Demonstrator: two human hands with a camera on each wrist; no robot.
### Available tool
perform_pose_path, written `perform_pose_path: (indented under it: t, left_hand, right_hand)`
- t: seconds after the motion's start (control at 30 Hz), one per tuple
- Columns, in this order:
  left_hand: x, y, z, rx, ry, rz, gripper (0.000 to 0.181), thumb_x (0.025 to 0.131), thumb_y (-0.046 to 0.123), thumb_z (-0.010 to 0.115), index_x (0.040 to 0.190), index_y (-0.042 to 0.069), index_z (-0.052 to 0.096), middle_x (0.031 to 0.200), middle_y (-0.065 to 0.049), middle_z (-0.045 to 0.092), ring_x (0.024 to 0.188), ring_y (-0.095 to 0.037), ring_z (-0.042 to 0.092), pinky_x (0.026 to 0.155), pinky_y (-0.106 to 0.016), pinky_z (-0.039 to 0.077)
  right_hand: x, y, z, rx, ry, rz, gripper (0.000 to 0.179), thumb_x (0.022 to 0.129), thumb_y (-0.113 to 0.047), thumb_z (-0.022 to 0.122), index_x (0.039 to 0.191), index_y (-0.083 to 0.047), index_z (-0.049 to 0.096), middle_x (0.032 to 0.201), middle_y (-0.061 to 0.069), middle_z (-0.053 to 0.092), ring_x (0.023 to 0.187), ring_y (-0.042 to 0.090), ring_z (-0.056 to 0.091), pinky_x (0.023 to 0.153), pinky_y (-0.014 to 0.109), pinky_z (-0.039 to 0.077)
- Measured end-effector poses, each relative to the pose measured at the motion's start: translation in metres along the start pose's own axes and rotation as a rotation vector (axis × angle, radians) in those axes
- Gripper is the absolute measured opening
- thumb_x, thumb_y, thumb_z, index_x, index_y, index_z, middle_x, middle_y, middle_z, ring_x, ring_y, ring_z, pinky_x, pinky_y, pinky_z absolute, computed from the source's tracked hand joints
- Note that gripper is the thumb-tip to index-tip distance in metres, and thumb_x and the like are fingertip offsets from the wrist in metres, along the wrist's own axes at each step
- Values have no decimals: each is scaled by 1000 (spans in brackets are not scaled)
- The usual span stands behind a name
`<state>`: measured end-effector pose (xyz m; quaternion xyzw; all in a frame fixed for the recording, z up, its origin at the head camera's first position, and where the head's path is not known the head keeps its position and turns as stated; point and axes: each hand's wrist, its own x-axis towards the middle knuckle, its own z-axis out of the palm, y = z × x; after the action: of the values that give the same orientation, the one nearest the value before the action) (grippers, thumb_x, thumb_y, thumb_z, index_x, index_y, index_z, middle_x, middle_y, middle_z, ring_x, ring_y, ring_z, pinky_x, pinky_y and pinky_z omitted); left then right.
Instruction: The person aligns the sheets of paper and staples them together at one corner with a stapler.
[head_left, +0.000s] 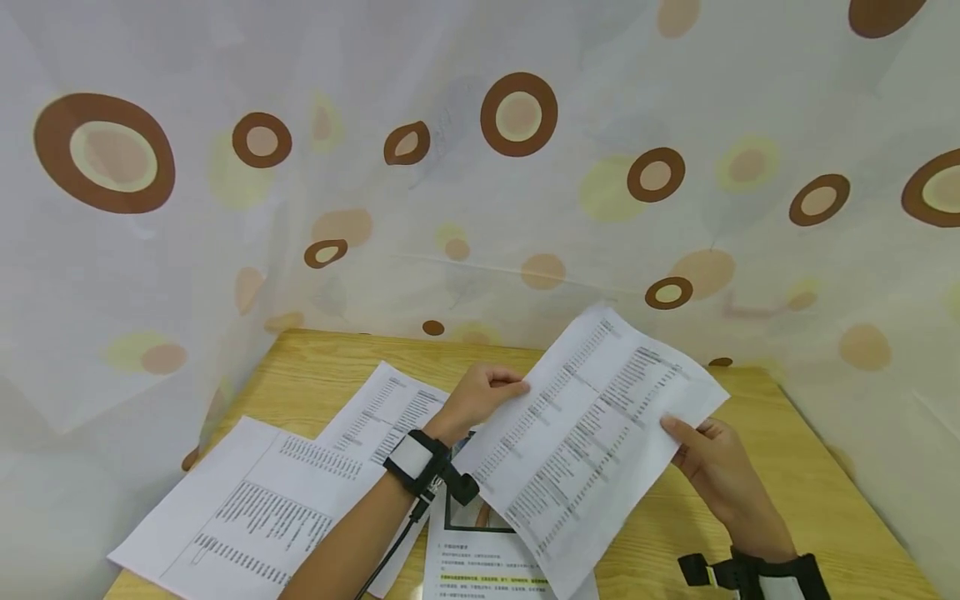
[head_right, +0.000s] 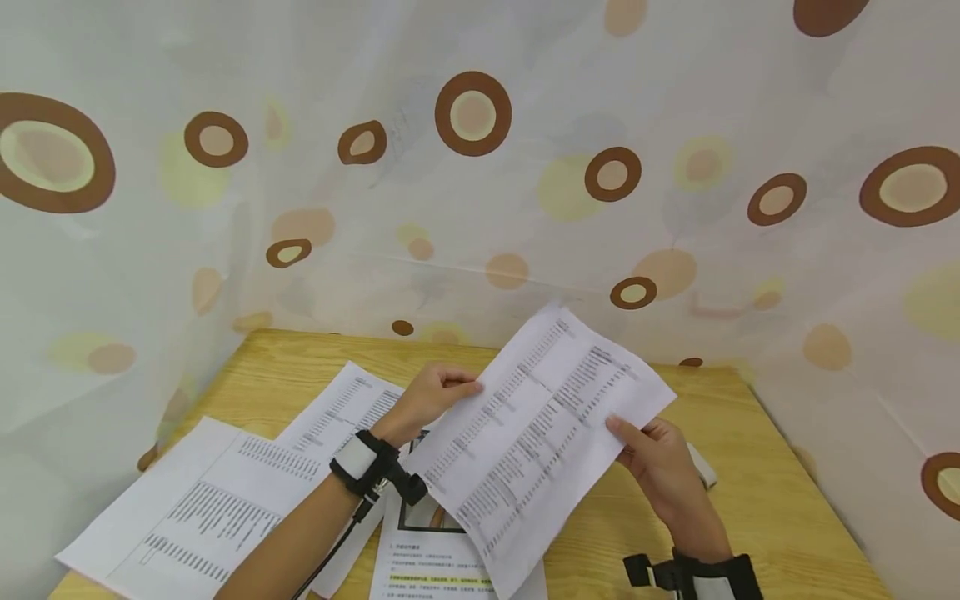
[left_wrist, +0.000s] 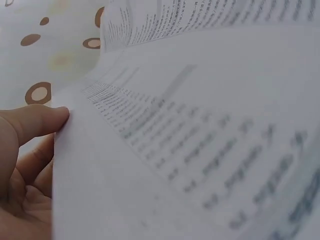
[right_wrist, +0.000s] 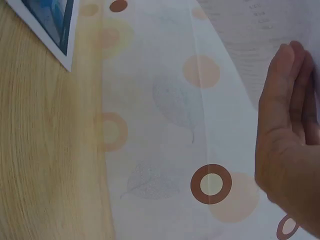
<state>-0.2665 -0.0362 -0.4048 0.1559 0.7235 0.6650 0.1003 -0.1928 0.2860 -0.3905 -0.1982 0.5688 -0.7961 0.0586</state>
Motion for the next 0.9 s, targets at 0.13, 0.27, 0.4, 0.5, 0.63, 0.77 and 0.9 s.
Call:
perform_pose_path:
  t: [0.13, 0.27, 0.4, 0.5, 0.63, 0.77, 0.9]
  left_hand:
    - [-8, -3, -5, 6, -12, 19, 25, 97, 16, 67, 115, 0, 72, 97, -9, 73, 79, -20, 70, 70, -32, 56]
    - [-16, -5, -12, 26, 13, 9, 25, 97, 17, 67, 114, 0, 72, 98, -8, 72, 81, -19, 69, 73, -31, 54]
    - [-24, -6, -17, 90, 53, -9, 22, 95, 18, 69, 109, 0, 74, 95, -6, 72, 83, -18, 67, 76, -32, 53]
    - [-31, -8, -19, 162, 65, -12, 20, 95, 19, 70, 104, 2, 76, 91, -4, 72, 81, -17, 67, 76, -37, 53]
    - [-43, -8, -20, 253, 68, 13, 19, 94, 19, 70, 100, 3, 77, 88, -2, 72, 78, -14, 66, 72, -36, 54]
    - [-53, -7, -22, 317, 58, 58, 15, 94, 18, 69, 94, 5, 79, 84, 1, 72, 73, -12, 64, 67, -29, 51]
    - [-60, -4, -25, 374, 43, 88, 18, 95, 18, 68, 82, 10, 78, 75, 4, 69, 66, -13, 62, 62, -27, 48]
  right_hand:
    - [3, 1, 3, -134, 165, 111, 26, 103, -2, 52, 111, -11, 74, 106, 4, 73, 91, 20, 72, 75, 30, 56]
    - [8, 2, 6, -236, 263, 163, 17, 100, -7, 61, 105, -13, 76, 100, 1, 74, 86, 19, 73, 73, 29, 56]
    - [11, 2, 6, -335, 353, 193, 11, 96, -14, 68, 104, -14, 76, 95, -2, 74, 83, 16, 72, 72, 27, 56]
    - [13, 3, 7, -385, 385, 221, 18, 95, -17, 70, 110, -7, 73, 93, -4, 74, 82, 15, 72, 72, 27, 56]
    - [16, 6, 9, -447, 380, 245, 39, 94, -21, 71, 122, 7, 65, 93, -6, 73, 82, 14, 72, 72, 27, 56]
    - [19, 7, 11, -495, 379, 258, 52, 94, -24, 72, 128, 12, 58, 94, -8, 73, 82, 14, 72, 73, 27, 56]
    - [22, 8, 14, -545, 360, 287, 58, 94, -26, 71, 131, 16, 54, 96, -3, 73, 83, 16, 72, 74, 28, 56]
